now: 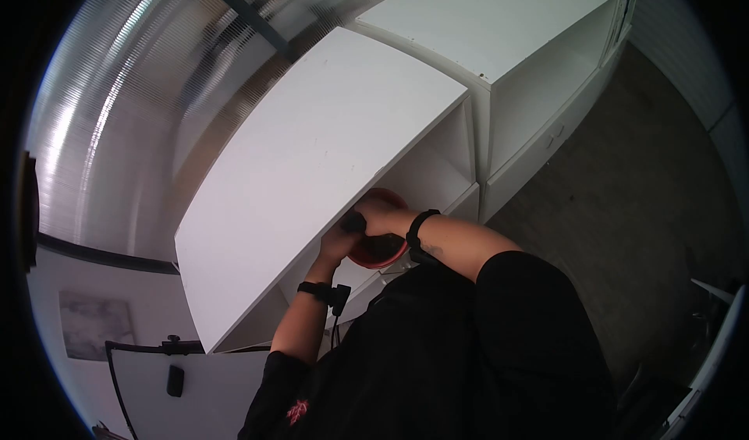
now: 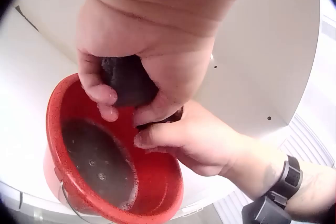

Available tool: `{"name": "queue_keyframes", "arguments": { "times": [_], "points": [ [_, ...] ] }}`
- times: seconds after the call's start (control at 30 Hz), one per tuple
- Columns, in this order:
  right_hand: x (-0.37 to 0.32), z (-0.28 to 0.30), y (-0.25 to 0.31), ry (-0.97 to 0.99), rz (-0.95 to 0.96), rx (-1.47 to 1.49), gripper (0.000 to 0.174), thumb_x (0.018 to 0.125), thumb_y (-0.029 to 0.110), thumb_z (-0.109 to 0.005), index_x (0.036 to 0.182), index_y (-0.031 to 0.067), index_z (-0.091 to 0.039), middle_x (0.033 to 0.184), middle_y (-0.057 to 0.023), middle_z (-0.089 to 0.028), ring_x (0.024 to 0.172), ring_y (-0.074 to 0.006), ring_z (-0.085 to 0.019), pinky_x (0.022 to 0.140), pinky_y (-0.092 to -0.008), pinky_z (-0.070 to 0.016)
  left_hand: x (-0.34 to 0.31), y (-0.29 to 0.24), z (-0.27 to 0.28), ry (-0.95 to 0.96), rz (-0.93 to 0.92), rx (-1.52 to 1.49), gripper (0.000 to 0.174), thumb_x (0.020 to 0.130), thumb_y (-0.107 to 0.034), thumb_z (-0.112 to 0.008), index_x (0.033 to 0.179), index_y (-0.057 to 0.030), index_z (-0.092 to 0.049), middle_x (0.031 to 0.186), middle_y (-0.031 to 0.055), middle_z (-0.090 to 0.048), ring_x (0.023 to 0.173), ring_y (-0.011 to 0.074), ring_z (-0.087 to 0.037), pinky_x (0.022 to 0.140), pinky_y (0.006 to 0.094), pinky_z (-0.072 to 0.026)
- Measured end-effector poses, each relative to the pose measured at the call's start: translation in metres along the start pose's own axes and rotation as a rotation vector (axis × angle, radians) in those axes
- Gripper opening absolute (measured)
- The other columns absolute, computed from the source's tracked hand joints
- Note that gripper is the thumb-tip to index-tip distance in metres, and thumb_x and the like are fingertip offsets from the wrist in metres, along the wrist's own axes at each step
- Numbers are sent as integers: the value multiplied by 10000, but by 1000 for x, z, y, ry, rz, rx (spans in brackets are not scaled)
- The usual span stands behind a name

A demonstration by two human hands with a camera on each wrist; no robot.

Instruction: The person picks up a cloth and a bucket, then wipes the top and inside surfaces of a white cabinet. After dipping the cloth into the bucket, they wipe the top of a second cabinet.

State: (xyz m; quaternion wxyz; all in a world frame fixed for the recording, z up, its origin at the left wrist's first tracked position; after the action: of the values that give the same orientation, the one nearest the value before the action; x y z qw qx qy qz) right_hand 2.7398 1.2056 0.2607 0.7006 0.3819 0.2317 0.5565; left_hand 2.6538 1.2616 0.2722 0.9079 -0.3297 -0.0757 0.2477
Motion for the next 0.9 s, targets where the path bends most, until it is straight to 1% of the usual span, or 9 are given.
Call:
{"name": "queue_keyframes", "arguments": {
  "times": [0.07, 0.17, 0.23, 0.27, 0.3, 0.37, 0.5, 0.57, 0.9],
  "points": [
    [-6, 12, 16, -90, 130, -14, 613, 606, 41, -710, 1201, 37, -562, 1198, -203, -573, 1162, -373, -518, 1007, -405, -421, -3, 7, -3, 67, 59, -75, 444, 722, -179, -678, 1140, -46, -608, 1041, 139, -658, 953, 271, -635, 835, 367, -494],
    [-13, 23, 13, -248, 25, -56, 711, 592, 38, -721, 1264, 14, -488, 1283, -238, -501, 1196, -371, -492, 1038, -410, -395, -16, 21, -6, 100, 313, -474, 443, 707, -147, -683, 1126, -24, -608, 971, 107, -644, 860, 202, -628, 736, 324, -508],
    [-7, 13, 0, -75, -70, 158, 800, 600, 41, -718, 1334, 13, -403, 1329, -254, -446, 1216, -384, -471, 1064, -410, -368, -25, 21, -8, 106, 444, -706, 417, 711, -127, -689, 1102, -8, -604, 921, 86, -626, 785, 175, -612, 646, 300, -497],
    [-10, 7, -10, -56, -203, 285, 783, 637, 30, -705, 1351, 14, -383, 1320, -222, -462, 1190, -358, -499, 1004, -395, -430, -27, 23, -11, 124, 486, -737, 380, 732, -124, -685, 1084, -9, -600, 906, 73, -620, 754, 160, -598, 620, 288, -483],
    [-12, 10, -11, -60, -212, 285, 783, 637, 30, -705, 1351, 14, -383, 1320, -222, -462, 1190, -358, -499, 1004, -395, -430, -29, 21, -12, 134, 487, -738, 380, 732, -124, -685, 1084, -9, -600, 906, 73, -620, 754, 160, -598, 620, 288, -483],
    [-25, 17, -10, -16, -450, 815, 755, 673, 11, -687, 1359, 18, -369, 1284, -187, -493, 1156, -310, -521, 906, -363, -495, -29, 15, -7, 96, 464, -753, 343, 762, -151, -678, 1065, -10, -599, 897, 64, -614, 755, 153, -589, 637, 283, -477],
    [-36, 26, -15, -117, -347, 1190, 629, 735, -54, -620, 1323, 21, -410, 1245, -149, -520, 1119, -259, -539, 842, -346, -517, -32, 4, -12, 130, 426, -932, 331, 793, -170, -655, 1075, -9, -590, 920, 62, -612, 776, 149, -588, 668, 277, -477],
    [-55, 44, -8, -160, -366, 1195, 599, 746, -77, -602, 1311, 26, -432, 1226, -136, -537, 1123, -249, -538, 854, -351, -512, -35, -11, -20, 209, 388, -1021, 418, 780, -161, -678, 1159, -12, -583, 1063, 100, -612, 971, 213, -587, 840, 329, -477],
    [-154, 107, -45, -230, -390, 1356, 502, 752, -67, -626, 1221, 58, -498, 1149, -90, -568, 1038, -217, -581, 835, -353, -516, -35, -117, -62, 380, 228, -936, 352, 820, -86, -575, 1161, 2, -563, 938, 53, -618, 807, 136, -599, 720, 265, -492]
  ]
}}
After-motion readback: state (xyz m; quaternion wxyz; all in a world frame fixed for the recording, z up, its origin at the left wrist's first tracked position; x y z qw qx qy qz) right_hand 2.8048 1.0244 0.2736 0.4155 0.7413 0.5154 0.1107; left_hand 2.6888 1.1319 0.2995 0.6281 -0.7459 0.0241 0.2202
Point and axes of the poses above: each hand's wrist, its own x-axis towards the middle knuckle, its own z-axis out of the back of the hand, y = z × x, the point moved 9 cm from there along x, towards the middle knuckle
